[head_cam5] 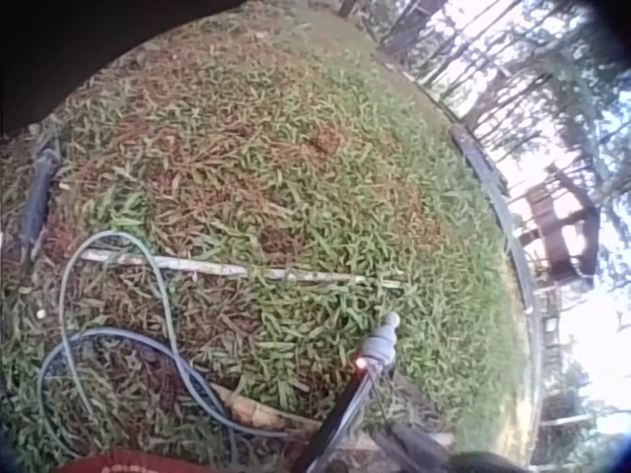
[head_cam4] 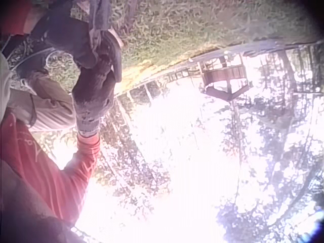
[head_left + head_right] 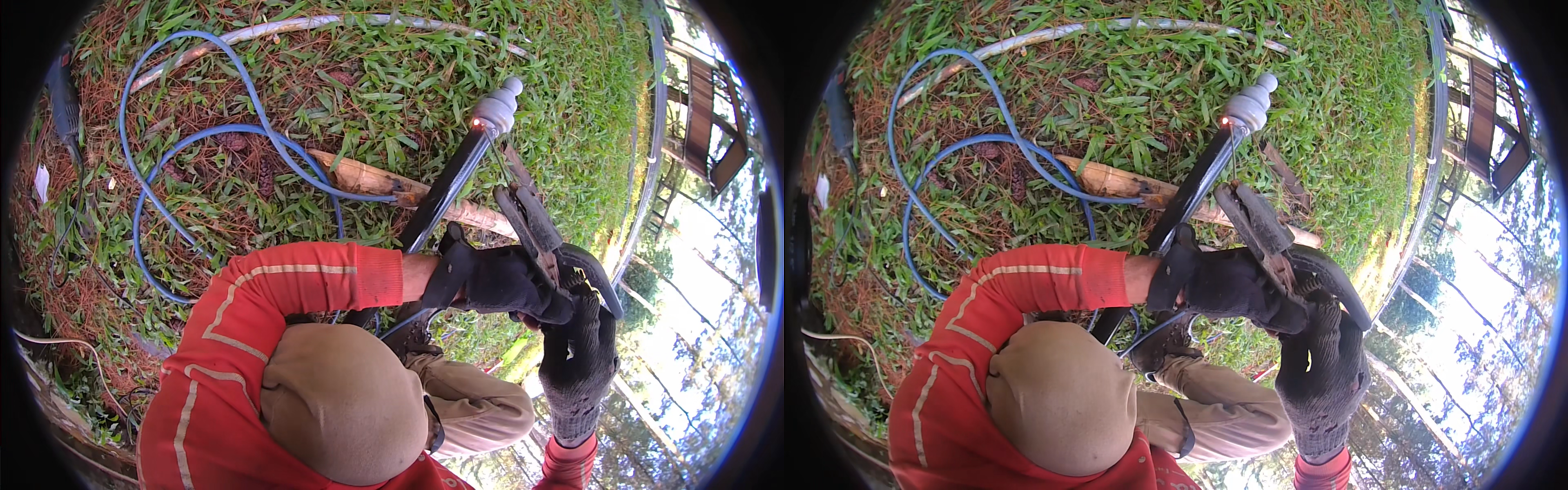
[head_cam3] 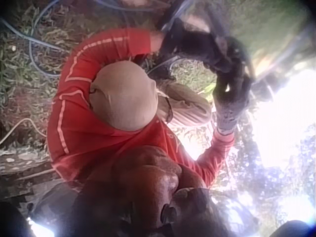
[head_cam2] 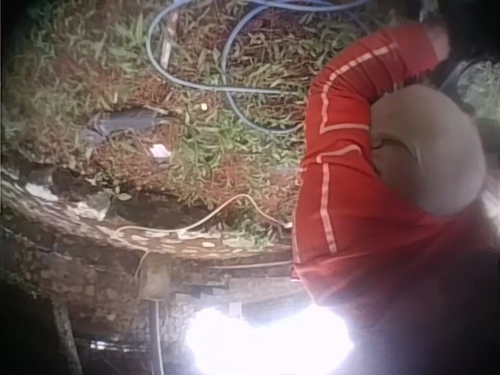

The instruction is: The person uses an electrode holder to perform arc welding on a joint between a black pipe and a grey fitting while crouching on the grass.

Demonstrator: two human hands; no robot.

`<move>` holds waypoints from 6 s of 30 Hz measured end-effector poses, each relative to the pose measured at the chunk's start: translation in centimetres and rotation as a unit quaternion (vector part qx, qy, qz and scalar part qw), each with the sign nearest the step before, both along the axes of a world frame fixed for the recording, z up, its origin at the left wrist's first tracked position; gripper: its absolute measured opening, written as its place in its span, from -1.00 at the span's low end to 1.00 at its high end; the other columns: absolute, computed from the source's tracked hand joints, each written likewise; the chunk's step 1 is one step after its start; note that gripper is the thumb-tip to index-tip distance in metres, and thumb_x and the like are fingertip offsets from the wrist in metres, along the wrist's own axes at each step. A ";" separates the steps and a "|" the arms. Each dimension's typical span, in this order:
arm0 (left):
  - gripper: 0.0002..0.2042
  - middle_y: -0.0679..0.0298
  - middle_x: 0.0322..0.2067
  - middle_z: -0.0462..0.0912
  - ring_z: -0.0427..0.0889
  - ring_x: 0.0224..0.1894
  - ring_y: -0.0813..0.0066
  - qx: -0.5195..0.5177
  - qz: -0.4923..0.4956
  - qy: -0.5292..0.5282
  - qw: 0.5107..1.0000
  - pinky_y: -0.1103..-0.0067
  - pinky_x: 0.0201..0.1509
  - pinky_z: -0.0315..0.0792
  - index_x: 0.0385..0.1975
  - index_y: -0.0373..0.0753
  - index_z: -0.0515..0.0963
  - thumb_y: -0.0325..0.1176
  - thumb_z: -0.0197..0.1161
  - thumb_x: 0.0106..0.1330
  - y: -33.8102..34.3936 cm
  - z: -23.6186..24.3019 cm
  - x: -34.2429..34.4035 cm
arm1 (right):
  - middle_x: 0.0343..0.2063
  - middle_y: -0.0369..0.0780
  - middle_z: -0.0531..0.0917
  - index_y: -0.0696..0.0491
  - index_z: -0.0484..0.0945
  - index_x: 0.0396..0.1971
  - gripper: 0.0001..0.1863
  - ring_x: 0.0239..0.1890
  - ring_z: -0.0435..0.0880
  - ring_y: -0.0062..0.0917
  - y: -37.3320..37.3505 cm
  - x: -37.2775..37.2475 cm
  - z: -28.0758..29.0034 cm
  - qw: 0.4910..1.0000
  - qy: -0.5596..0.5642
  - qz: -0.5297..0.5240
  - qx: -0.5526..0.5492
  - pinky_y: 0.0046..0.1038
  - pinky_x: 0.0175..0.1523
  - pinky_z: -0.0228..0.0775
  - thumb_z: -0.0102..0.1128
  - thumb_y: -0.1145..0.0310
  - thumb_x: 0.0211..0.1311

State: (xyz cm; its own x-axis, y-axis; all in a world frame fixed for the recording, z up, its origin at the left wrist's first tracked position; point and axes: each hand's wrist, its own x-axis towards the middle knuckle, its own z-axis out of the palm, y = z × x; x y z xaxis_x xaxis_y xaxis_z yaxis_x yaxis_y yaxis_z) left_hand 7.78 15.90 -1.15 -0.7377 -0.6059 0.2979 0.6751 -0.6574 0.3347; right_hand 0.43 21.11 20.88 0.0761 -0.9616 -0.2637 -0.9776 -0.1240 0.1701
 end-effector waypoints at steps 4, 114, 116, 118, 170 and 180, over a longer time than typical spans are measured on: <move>-0.65 0.31 -0.20 0.87 0.81 -0.20 0.57 0.004 -0.043 -0.016 0.999 0.53 -0.12 0.73 0.01 -0.21 0.82 -0.04 0.60 0.52 0.1 -0.6 -0.5 | -0.01 -0.01 0.78 0.11 0.64 0.43 -0.34 -0.10 0.88 -0.05 -0.3 0.2 -0.1 1.000 -0.009 -0.008 0.001 -0.14 -0.07 0.72 0.52 0.57 0.29; -0.66 0.33 -0.24 0.87 0.79 -0.27 0.57 -0.032 -0.025 -0.044 0.998 0.54 -0.16 0.70 -0.03 -0.21 0.84 -0.03 0.59 0.52 0.1 -1.0 -0.6 | -0.01 -0.02 0.80 0.11 0.68 0.39 -0.35 -0.09 0.90 -0.06 0.4 -0.8 -1.0 1.000 -0.002 -0.010 -0.009 -0.17 -0.05 0.74 0.56 0.59 0.27; -0.66 0.32 -0.24 0.86 0.80 -0.27 0.57 -0.007 -0.025 -0.032 0.999 0.54 -0.16 0.70 -0.06 -0.21 0.83 -0.03 0.59 0.52 0.2 -1.1 -0.7 | -0.01 -0.02 0.81 0.11 0.68 0.39 -0.36 -0.08 0.90 -0.07 0.3 -0.6 -1.0 1.000 -0.005 -0.015 -0.010 -0.18 -0.04 0.74 0.56 0.59 0.27; -0.67 0.27 -0.02 0.86 0.77 -0.04 0.54 -0.016 -0.067 -0.032 0.997 0.49 0.11 0.67 0.15 -0.23 0.75 -0.16 0.53 0.57 -0.4 -1.0 0.0 | -0.01 -0.02 0.81 0.12 0.68 0.39 -0.36 -0.08 0.90 -0.07 0.2 -0.6 -1.0 1.000 -0.010 -0.020 -0.011 -0.18 -0.04 0.74 0.56 0.60 0.27; -0.66 0.30 -0.19 0.86 0.71 -0.21 0.64 -0.217 0.177 -0.486 0.828 0.57 -0.10 0.61 0.16 -0.33 0.76 -0.24 0.50 0.56 -15.7 -2.2 4.0 | 0.45 0.00 0.70 0.40 0.41 0.58 -0.28 0.33 0.72 -0.52 16.2 -16.9 1.1 0.914 0.043 -0.271 -0.298 -0.37 0.41 0.56 0.45 0.62 0.50; 0.04 -0.05 0.14 0.81 0.79 0.16 0.20 -0.432 0.136 -0.717 0.530 0.31 0.30 0.66 0.47 -0.49 0.54 0.21 0.73 0.13 -29.3 -8.5 -5.5 | 0.16 -0.05 0.81 0.40 0.39 0.60 -0.27 0.11 0.74 -0.52 18.5 -17.6 2.2 0.826 -0.138 -0.367 -0.404 -0.44 0.21 0.62 0.41 0.50 0.52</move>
